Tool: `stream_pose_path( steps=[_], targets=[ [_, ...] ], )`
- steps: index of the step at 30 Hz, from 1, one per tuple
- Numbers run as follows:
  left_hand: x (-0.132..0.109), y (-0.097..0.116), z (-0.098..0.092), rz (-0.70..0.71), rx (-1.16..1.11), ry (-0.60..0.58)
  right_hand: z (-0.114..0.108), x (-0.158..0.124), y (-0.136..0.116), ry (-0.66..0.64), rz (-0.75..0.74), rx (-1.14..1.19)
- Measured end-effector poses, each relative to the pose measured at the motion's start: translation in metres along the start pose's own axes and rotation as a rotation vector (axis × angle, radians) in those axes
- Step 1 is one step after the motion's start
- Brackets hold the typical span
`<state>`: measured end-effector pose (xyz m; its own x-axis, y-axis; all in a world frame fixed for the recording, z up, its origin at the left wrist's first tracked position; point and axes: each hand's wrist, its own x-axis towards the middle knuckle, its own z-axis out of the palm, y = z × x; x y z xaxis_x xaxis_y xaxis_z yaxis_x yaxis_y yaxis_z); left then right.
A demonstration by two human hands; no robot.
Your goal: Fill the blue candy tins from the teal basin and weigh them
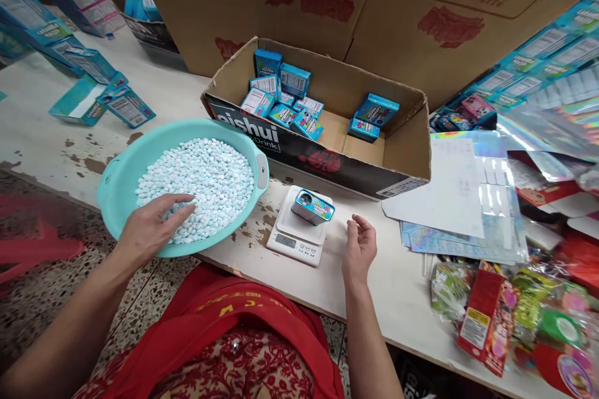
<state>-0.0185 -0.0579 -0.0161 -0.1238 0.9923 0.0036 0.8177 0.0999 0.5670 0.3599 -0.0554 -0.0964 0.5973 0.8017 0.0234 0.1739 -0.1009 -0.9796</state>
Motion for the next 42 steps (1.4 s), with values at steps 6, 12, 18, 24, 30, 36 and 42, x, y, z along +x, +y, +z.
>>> stream_pose_path(
  steps=[6,12,18,24,30,36,42],
  targets=[
    [-0.001,0.005,-0.003,-0.073,-0.015,-0.035,0.002,-0.001,0.005,-0.051,0.054,0.012],
    [0.000,0.008,-0.005,-0.091,-0.018,-0.042,0.004,-0.001,0.007,-0.070,0.064,0.007],
    [0.001,0.002,0.001,-0.032,0.056,-0.087,0.004,-0.003,0.007,-0.058,0.082,0.035],
    [0.011,-0.003,0.002,0.176,0.264,-0.324,0.004,-0.004,0.008,-0.069,0.090,0.028],
    [0.029,-0.006,-0.016,0.020,-0.080,-0.349,-0.004,-0.004,0.003,-0.056,0.064,-0.009],
    [0.048,-0.017,-0.029,-0.391,-0.991,-0.105,-0.016,-0.007,0.004,-0.018,0.002,-0.119],
    [0.067,0.016,-0.030,-0.191,-0.539,-0.504,-0.018,-0.006,0.022,-0.035,-0.277,-0.393]
  ],
)
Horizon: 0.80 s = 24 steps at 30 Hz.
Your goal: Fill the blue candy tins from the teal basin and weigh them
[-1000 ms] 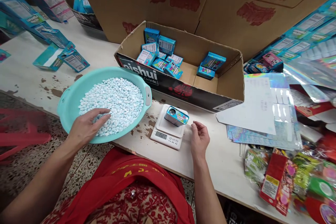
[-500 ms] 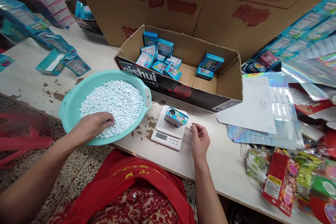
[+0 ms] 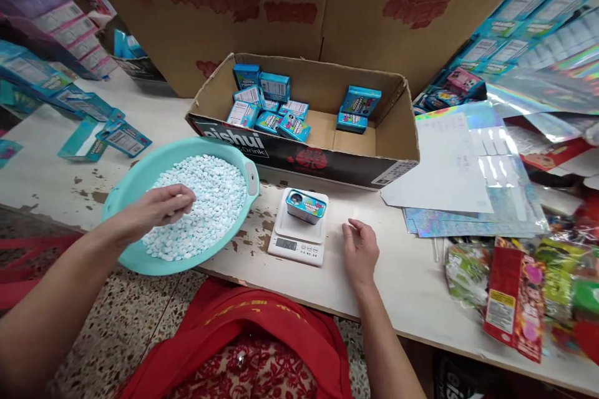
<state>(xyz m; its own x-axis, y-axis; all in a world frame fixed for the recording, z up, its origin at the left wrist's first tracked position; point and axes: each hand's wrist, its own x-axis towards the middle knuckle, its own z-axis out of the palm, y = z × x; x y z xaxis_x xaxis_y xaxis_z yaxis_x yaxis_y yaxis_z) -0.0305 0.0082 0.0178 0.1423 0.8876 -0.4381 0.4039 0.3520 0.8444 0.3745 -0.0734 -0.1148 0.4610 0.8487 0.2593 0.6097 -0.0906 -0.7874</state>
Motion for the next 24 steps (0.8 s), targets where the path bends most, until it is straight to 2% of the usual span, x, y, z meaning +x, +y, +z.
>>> stream_pose_path(
  steps=[4,7,9,12,14,17,20,24],
  targets=[
    [0.016,0.058,0.039,0.322,0.488,-0.239,0.010,-0.001,0.012,-0.006,-0.184,-0.142],
    [0.033,0.096,0.081,0.553,0.633,-0.363,0.014,0.000,0.015,-0.007,-0.248,-0.176],
    [0.043,0.109,0.108,0.644,0.699,-0.391,0.014,0.000,0.015,-0.010,-0.248,-0.165],
    [0.054,0.114,0.136,0.721,0.831,-0.393,0.013,0.000,0.013,-0.008,-0.248,-0.138],
    [0.058,0.112,0.144,0.765,0.891,-0.386,0.013,0.000,0.011,-0.006,-0.244,-0.127],
    [0.059,0.109,0.148,0.822,0.879,-0.362,0.013,0.001,0.011,-0.012,-0.224,-0.117],
    [0.057,0.110,0.145,0.833,0.778,-0.332,0.014,0.001,0.013,-0.015,-0.222,-0.114],
    [0.052,0.114,0.136,0.813,0.656,-0.206,0.013,0.001,0.013,-0.009,-0.227,-0.115]
  ],
)
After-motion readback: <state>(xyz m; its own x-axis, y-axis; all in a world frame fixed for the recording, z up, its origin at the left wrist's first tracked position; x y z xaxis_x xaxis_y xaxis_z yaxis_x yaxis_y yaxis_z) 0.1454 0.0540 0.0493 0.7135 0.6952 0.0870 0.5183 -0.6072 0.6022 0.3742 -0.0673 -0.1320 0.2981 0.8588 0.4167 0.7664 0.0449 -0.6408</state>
